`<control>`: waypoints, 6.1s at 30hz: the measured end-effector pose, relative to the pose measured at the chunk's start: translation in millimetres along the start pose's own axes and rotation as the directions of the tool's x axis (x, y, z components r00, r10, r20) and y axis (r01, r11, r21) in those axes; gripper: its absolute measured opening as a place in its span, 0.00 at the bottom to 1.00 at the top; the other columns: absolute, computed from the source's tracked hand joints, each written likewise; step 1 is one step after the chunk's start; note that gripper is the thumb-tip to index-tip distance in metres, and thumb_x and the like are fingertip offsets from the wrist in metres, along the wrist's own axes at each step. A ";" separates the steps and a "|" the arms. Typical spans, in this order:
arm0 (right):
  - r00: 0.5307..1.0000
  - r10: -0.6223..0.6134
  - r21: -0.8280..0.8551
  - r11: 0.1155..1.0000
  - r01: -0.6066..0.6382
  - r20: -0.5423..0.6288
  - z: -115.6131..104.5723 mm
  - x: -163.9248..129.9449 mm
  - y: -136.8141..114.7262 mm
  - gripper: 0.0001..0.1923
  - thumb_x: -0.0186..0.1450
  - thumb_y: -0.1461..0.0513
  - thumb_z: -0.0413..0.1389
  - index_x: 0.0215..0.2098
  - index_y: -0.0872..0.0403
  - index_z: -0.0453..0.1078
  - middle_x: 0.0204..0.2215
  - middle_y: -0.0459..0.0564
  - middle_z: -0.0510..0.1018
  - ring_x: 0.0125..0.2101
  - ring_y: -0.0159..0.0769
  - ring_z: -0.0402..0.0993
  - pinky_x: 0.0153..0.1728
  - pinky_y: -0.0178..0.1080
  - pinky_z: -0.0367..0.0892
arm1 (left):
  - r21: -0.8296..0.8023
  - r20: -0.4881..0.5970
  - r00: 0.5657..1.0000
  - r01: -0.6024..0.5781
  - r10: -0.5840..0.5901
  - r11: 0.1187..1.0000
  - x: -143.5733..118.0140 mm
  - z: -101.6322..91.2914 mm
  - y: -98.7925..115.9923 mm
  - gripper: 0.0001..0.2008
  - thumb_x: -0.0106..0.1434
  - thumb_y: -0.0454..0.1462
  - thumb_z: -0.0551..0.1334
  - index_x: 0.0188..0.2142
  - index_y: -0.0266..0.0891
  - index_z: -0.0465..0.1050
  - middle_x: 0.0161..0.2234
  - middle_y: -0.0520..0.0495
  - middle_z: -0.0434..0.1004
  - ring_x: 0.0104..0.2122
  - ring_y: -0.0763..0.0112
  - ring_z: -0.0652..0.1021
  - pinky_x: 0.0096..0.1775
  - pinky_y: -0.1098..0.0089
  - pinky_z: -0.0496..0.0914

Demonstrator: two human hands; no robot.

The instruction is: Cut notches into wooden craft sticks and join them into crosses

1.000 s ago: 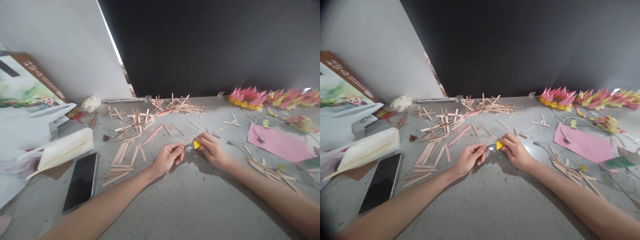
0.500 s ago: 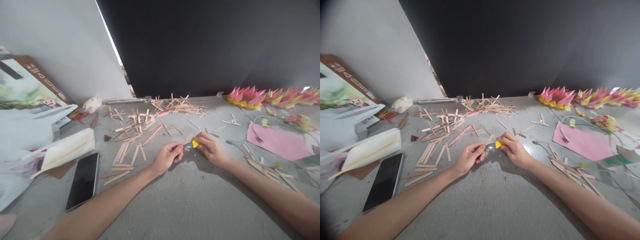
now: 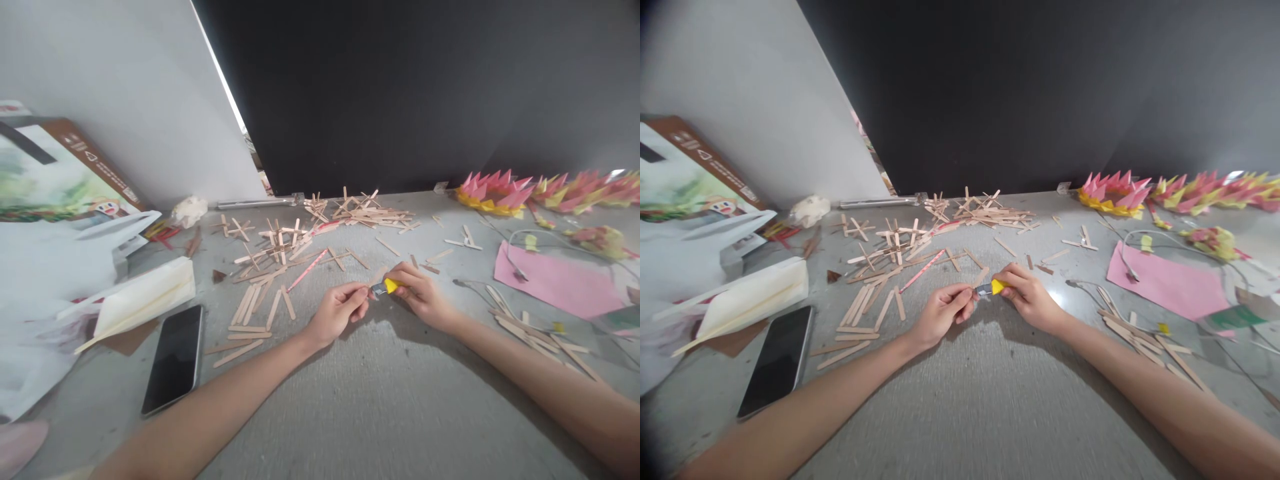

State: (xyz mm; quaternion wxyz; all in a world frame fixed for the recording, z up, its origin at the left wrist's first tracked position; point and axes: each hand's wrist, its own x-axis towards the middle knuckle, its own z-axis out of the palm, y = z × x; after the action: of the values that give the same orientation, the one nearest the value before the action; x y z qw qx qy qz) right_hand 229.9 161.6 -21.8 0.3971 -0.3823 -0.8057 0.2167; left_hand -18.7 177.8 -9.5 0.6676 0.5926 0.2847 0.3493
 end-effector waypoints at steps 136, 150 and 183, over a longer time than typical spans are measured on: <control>0.978 -0.200 -0.599 0.776 0.197 0.063 -0.6 -12.8 -13.3 0.12 0.77 0.65 0.47 0.57 0.55 0.62 0.44 0.61 0.77 0.38 0.45 0.80 0.31 0.42 0.77 | -0.419 0.106 0.988 0.147 -0.113 0.896 5.1 -0.2 -4.1 0.19 0.68 0.50 0.69 0.35 0.36 0.74 0.17 0.59 0.59 0.18 0.80 0.56 0.27 0.70 0.50; 0.948 -0.173 -0.538 0.790 0.295 0.267 -20.9 -12.7 -3.1 0.37 0.72 0.73 0.46 0.77 0.52 0.50 0.55 0.63 0.77 0.52 0.49 0.79 0.48 0.50 0.81 | -0.558 0.020 0.993 0.111 -0.120 0.822 9.3 -7.6 -3.6 0.15 0.68 0.44 0.69 0.34 0.36 0.73 0.17 0.59 0.58 0.18 0.80 0.57 0.25 0.72 0.52; 0.959 -0.158 -0.558 0.786 0.267 0.236 -19.8 -13.0 -5.9 0.28 0.81 0.62 0.42 0.77 0.56 0.48 0.48 0.61 0.81 0.39 0.45 0.84 0.37 0.41 0.80 | -0.604 0.002 0.991 0.105 -0.131 0.790 10.1 -9.8 -3.5 0.13 0.69 0.44 0.69 0.35 0.36 0.74 0.16 0.59 0.58 0.17 0.81 0.56 0.24 0.73 0.52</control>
State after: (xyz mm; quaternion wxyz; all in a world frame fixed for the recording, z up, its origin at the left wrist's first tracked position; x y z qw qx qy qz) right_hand 248.3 148.7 -12.5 0.2091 -0.3716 -0.9029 -0.0545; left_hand -20.0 191.6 -13.9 0.8360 0.3234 0.2087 0.3911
